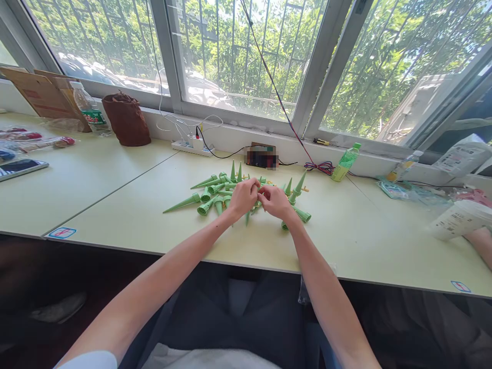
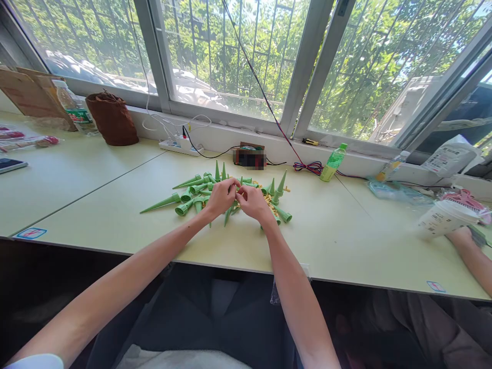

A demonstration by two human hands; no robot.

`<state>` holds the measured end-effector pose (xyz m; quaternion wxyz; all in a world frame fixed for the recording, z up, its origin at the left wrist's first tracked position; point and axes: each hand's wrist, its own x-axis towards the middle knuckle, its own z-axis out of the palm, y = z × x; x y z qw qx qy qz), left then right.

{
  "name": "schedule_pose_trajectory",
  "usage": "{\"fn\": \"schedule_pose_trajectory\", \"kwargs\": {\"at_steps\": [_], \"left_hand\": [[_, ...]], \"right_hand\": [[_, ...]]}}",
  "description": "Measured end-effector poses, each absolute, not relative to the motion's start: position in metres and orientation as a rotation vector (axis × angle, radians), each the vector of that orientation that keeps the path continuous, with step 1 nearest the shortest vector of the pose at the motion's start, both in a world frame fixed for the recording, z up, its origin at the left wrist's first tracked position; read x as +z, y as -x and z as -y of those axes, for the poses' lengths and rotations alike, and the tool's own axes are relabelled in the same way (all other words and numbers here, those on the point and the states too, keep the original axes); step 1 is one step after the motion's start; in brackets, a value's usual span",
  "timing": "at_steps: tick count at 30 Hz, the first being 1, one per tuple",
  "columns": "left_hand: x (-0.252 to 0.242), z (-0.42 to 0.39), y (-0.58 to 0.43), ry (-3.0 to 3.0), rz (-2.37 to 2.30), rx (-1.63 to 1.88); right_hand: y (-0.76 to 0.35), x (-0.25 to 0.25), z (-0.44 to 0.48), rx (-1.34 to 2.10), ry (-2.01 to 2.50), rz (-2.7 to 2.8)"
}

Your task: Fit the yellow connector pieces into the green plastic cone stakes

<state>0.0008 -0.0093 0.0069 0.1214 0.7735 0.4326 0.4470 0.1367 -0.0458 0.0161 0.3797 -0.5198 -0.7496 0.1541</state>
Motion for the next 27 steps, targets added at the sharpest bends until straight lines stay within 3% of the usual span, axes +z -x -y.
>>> {"fn": "schedule_pose_trajectory", "kwargs": {"at_steps": [27], "left_hand": [[0.0076, 0.0102, -0.0007, -2.301, -1.232, 1.245]], "right_hand": [[-0.1374, 0.0169, 0.0478, 0.405, 1.36, 1.964]]}}
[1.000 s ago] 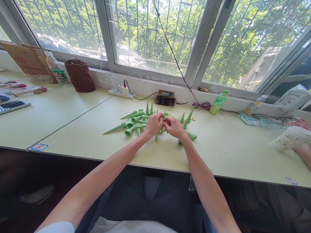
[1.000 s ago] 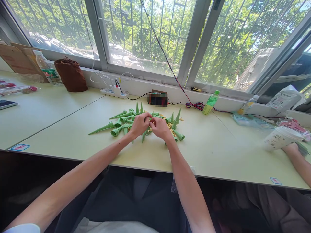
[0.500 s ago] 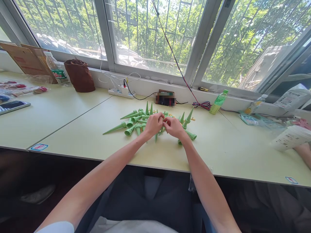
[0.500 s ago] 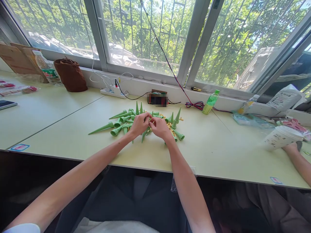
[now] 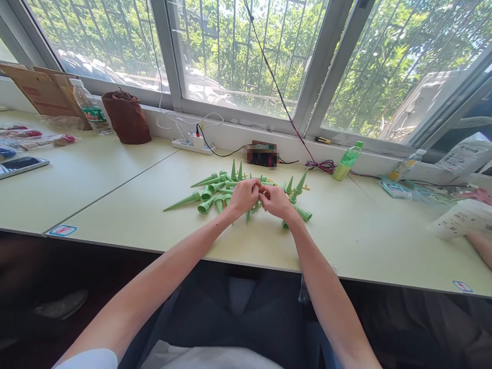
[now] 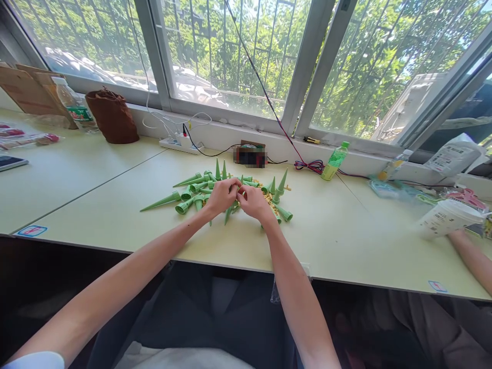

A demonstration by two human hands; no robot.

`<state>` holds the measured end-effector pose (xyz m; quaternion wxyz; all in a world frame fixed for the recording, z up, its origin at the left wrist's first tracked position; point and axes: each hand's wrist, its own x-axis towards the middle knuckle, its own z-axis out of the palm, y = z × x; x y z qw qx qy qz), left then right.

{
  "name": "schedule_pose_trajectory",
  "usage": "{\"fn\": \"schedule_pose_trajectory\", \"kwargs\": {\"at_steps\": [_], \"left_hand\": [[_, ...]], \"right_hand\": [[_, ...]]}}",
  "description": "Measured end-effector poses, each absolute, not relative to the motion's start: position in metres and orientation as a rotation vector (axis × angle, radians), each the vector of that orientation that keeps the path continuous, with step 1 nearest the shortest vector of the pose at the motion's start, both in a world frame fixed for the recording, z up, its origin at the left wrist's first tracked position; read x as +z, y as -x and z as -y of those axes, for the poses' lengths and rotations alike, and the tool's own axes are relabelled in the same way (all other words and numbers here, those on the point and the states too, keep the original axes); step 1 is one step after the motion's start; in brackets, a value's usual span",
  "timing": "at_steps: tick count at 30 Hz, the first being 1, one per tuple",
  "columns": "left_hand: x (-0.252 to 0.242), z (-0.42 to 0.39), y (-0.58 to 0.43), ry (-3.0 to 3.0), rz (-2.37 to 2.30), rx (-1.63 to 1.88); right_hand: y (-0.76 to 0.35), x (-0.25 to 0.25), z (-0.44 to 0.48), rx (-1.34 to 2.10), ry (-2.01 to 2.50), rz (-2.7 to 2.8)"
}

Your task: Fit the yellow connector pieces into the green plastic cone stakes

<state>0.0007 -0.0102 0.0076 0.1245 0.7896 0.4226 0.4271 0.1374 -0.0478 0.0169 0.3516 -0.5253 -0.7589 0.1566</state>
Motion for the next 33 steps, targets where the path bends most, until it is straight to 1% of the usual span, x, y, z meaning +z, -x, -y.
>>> {"fn": "schedule_pose_trajectory", "kwargs": {"at_steps": [33], "left_hand": [[0.0078, 0.0101, 0.0003, -2.307, -1.215, 1.198]], "right_hand": [[-0.1372, 0.0152, 0.0475, 0.401, 1.355, 1.996]]}}
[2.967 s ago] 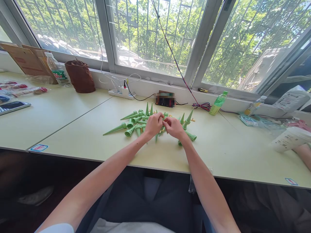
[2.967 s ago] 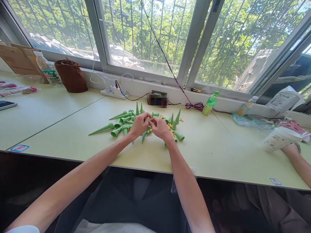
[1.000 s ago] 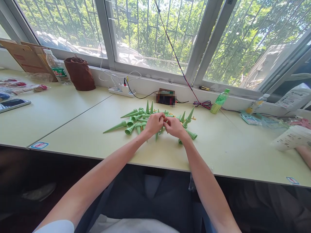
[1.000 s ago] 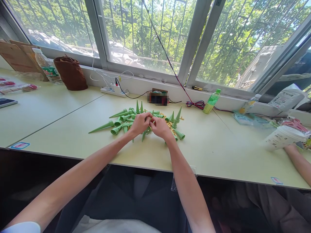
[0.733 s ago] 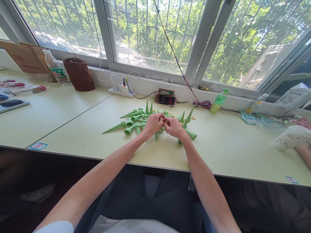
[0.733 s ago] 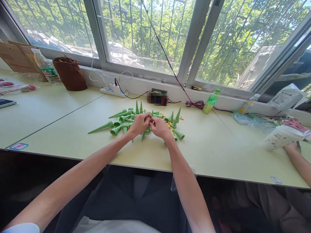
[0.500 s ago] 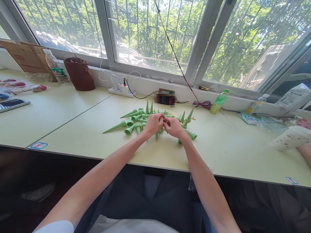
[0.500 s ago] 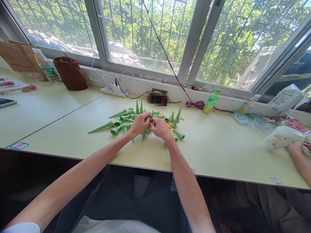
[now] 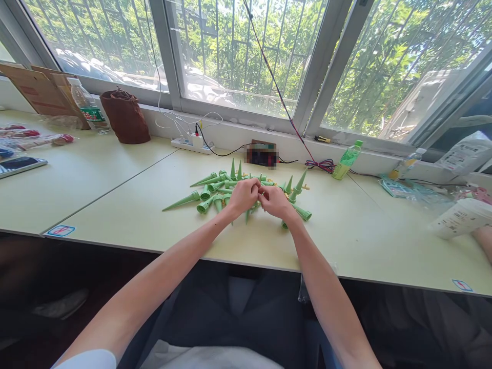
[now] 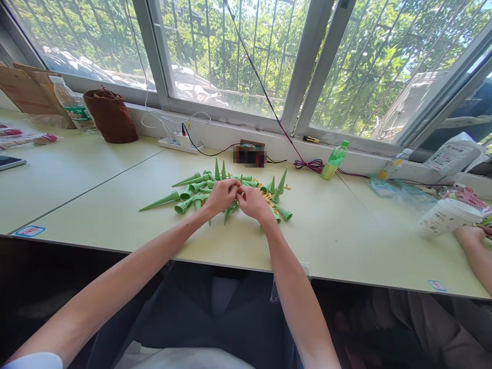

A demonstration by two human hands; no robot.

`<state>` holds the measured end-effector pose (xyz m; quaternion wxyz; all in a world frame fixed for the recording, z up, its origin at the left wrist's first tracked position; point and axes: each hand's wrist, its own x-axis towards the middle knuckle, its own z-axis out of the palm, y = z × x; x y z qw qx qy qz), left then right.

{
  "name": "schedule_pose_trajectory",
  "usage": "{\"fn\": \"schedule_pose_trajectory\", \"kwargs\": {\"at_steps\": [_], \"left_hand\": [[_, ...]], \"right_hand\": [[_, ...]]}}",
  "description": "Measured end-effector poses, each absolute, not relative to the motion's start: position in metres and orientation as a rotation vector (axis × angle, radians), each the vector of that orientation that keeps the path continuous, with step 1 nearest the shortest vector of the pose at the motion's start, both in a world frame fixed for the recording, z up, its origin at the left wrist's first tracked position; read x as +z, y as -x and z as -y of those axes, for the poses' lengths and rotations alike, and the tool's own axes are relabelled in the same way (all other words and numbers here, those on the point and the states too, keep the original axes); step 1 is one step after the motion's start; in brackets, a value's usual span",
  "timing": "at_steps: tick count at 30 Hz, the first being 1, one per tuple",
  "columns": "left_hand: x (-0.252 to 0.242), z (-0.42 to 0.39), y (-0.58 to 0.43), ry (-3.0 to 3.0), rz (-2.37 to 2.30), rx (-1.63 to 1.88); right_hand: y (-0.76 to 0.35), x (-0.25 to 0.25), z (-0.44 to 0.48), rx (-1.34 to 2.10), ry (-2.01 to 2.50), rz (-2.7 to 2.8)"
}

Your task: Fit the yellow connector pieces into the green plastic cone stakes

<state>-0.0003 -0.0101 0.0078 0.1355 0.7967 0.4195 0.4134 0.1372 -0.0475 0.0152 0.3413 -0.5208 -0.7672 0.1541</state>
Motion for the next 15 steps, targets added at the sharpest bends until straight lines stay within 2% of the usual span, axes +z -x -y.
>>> {"fn": "schedule_pose_trajectory", "kwargs": {"at_steps": [15], "left_hand": [[0.0068, 0.0085, 0.0011, -2.33, -1.186, 1.194]], "right_hand": [[-0.1364, 0.0171, 0.049, 0.418, 1.359, 1.992]]}}
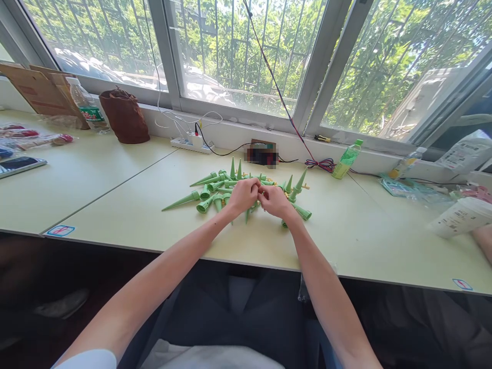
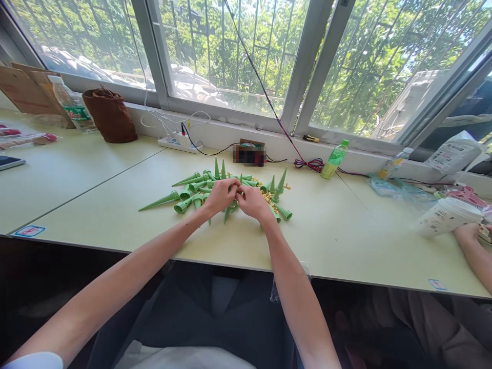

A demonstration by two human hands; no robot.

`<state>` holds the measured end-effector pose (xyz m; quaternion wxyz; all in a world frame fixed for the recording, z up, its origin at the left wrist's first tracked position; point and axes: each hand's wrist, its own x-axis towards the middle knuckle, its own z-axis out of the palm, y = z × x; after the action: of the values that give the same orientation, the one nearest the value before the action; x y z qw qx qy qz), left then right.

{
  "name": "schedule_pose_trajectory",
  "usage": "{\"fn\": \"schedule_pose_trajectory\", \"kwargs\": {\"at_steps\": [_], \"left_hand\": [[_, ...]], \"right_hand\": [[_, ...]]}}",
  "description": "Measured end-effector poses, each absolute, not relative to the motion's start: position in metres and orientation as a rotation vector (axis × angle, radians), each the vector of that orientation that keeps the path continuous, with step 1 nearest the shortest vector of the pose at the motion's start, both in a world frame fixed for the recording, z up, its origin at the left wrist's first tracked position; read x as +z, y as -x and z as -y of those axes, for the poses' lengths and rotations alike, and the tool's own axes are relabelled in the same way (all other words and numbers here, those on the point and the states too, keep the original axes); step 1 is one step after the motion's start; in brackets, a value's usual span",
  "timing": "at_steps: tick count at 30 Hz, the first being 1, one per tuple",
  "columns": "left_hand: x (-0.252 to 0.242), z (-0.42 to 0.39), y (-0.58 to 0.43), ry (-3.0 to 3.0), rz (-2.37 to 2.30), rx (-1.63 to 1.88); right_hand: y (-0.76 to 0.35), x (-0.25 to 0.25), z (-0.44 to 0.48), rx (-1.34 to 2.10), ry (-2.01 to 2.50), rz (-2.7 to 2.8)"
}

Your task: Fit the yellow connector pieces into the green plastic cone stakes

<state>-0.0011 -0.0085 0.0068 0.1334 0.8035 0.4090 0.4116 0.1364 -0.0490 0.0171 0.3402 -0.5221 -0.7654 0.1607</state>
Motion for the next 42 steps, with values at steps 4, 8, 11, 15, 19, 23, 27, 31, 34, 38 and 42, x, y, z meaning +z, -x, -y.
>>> {"fn": "schedule_pose_trajectory", "kwargs": {"at_steps": [4, 8, 11, 15, 19, 23, 27, 31, 34, 38, 42], "left_hand": [[0.0048, 0.0067, 0.0012, -2.33, -1.168, 1.216], [0.0046, 0.0065, 0.0014, -2.33, -1.165, 1.21], [0.0054, 0.0073, 0.0016, -2.335, -1.166, 1.193], [0.0058, 0.0077, 0.0015, -2.331, -1.158, 1.194], [0.0055, 0.0069, 0.0012, -2.31, -1.157, 1.2], [0.0054, 0.0064, 0.001, -2.307, -1.158, 1.194], [0.0053, 0.0063, 0.0009, -2.316, -1.157, 1.193], [0.0053, 0.0067, 0.0012, -2.311, -1.159, 1.194], [0.0053, 0.0069, 0.0014, -2.313, -1.158, 1.198], [0.0057, 0.0069, 0.0013, -2.315, -1.169, 1.197], [0.0066, 0.0071, 0.0011, -2.315, -1.165, 1.185]], "right_hand": [[-0.1359, 0.0171, 0.049, 0.409, 1.356, 1.994], [-0.1366, 0.0166, 0.0485, 0.401, 1.353, 2.003], [-0.1371, 0.0165, 0.0484, 0.397, 1.362, 2.009], [-0.1372, 0.0157, 0.0481, 0.389, 1.364, 2.013], [-0.1369, 0.0151, 0.0477, 0.379, 1.362, 2.017], [-0.1368, 0.0155, 0.0475, 0.374, 1.371, 2.029], [-0.137, 0.0154, 0.0474, 0.371, 1.372, 2.03], [-0.1371, 0.0143, 0.0467, 0.365, 1.361, 2.029], [-0.1372, 0.014, 0.0464, 0.363, 1.355, 2.03], [-0.1375, 0.0145, 0.0466, 0.364, 1.356, 2.034], [-0.137, 0.0148, 0.047, 0.351, 1.356, 2.037]]}}
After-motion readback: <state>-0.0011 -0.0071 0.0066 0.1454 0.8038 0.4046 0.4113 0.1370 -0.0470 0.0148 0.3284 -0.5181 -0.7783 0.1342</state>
